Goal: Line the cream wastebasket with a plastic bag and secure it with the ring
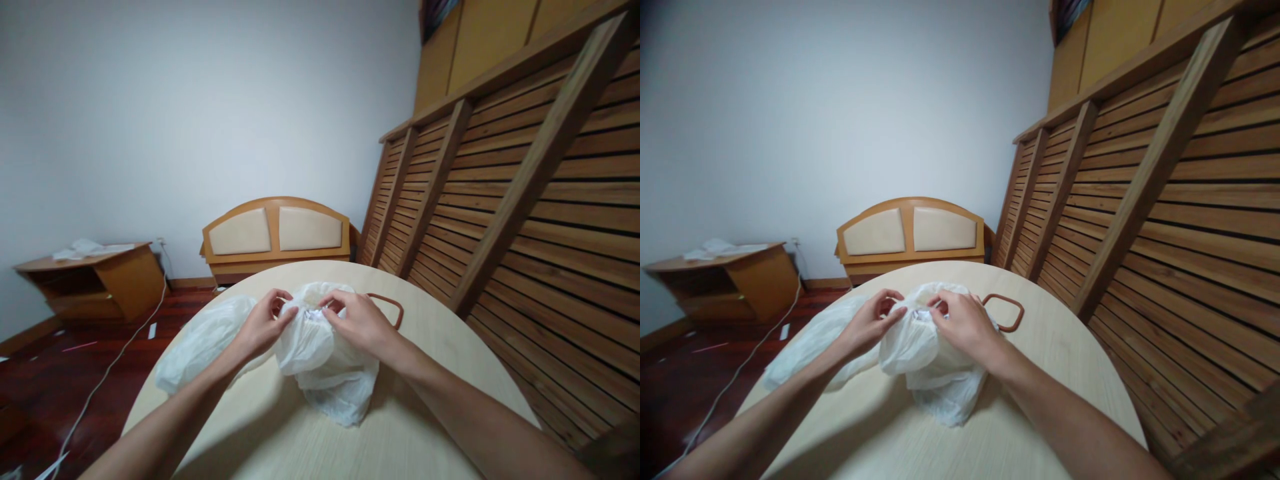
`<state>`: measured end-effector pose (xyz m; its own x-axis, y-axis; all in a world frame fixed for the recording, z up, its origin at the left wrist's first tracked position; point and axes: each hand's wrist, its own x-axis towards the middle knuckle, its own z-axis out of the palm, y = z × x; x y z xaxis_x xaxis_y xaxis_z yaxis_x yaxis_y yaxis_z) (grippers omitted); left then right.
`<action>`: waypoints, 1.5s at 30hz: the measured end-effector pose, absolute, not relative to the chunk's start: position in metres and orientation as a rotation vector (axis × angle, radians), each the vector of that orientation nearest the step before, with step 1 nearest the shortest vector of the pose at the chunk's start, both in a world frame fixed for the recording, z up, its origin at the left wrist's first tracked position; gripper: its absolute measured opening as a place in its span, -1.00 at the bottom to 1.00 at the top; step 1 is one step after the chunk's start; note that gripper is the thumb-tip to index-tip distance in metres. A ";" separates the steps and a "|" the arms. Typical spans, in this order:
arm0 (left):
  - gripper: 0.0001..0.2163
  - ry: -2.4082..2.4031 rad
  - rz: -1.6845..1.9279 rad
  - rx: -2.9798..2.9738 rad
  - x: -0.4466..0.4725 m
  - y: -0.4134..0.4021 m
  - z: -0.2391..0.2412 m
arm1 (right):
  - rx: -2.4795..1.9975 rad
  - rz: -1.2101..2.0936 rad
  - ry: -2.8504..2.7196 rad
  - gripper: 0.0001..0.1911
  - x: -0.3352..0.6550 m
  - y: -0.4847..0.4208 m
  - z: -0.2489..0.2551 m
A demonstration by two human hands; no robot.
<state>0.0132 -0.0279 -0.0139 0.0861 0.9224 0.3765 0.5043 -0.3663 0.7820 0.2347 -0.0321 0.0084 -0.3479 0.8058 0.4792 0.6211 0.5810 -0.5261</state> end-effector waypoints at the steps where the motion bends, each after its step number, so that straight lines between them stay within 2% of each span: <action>1: -0.65 1.386 1.241 1.906 0.012 -0.027 -0.014 | -1.113 0.334 -2.077 -0.81 0.237 -0.030 0.011; 7: -0.73 1.443 1.355 1.841 0.005 -0.019 -0.015 | -1.086 0.172 -2.013 -0.74 0.251 -0.020 0.023; 12: -0.76 1.425 1.172 1.891 0.000 -0.013 -0.035 | -1.080 0.059 -2.170 -0.81 0.249 -0.017 0.015; 16: -0.70 1.378 1.058 1.917 -0.002 -0.010 -0.045 | -1.055 0.051 -2.251 -0.71 0.242 -0.026 0.007; 19: -0.64 1.353 1.115 1.882 -0.002 -0.009 -0.038 | -1.046 0.073 -2.389 -0.62 0.239 -0.034 0.001; 22: -0.56 1.258 1.237 1.817 0.002 -0.014 -0.029 | -0.989 -0.002 -2.460 -0.66 0.241 -0.039 -0.004; 24: -0.43 1.117 1.281 1.858 0.007 -0.020 -0.031 | -0.947 -0.073 -2.493 -0.70 0.244 -0.040 -0.005; 26: -0.19 0.988 1.236 1.965 0.014 -0.025 -0.042 | -0.878 -0.095 -2.544 -0.68 0.248 -0.040 -0.005; 28: 0.02 0.941 1.110 2.055 0.021 -0.029 -0.061 | -0.798 -0.046 -2.553 -0.60 0.253 -0.038 -0.003; 29: 0.03 0.938 1.047 2.063 0.024 -0.030 -0.072 | -0.764 -0.007 -2.530 -0.54 0.256 -0.036 -0.003; 33: -0.15 0.953 0.854 2.076 0.029 -0.031 -0.106 | -0.705 0.101 -2.336 -0.30 0.269 -0.017 -0.009; 34: -0.15 0.941 0.801 2.066 0.027 -0.031 -0.110 | -0.711 0.135 -2.288 -0.21 0.273 -0.011 -0.013; 36: -0.02 0.891 0.748 2.012 0.022 -0.028 -0.109 | -0.740 0.287 -2.196 0.00 0.279 0.003 -0.025; 39: 0.23 0.834 0.933 1.926 0.016 -0.018 -0.093 | -0.721 0.680 -2.071 0.32 0.285 0.018 -0.046; 41: 0.28 0.773 1.189 1.870 0.016 -0.008 -0.080 | -0.677 0.863 -2.002 0.49 0.286 0.023 -0.060; 43: 0.30 0.691 1.309 1.806 0.022 0.001 -0.071 | -0.669 0.949 -1.946 0.60 0.285 0.024 -0.074; 45: 0.33 0.684 1.266 1.760 0.032 0.005 -0.068 | -0.687 0.996 -1.913 0.59 0.283 0.021 -0.088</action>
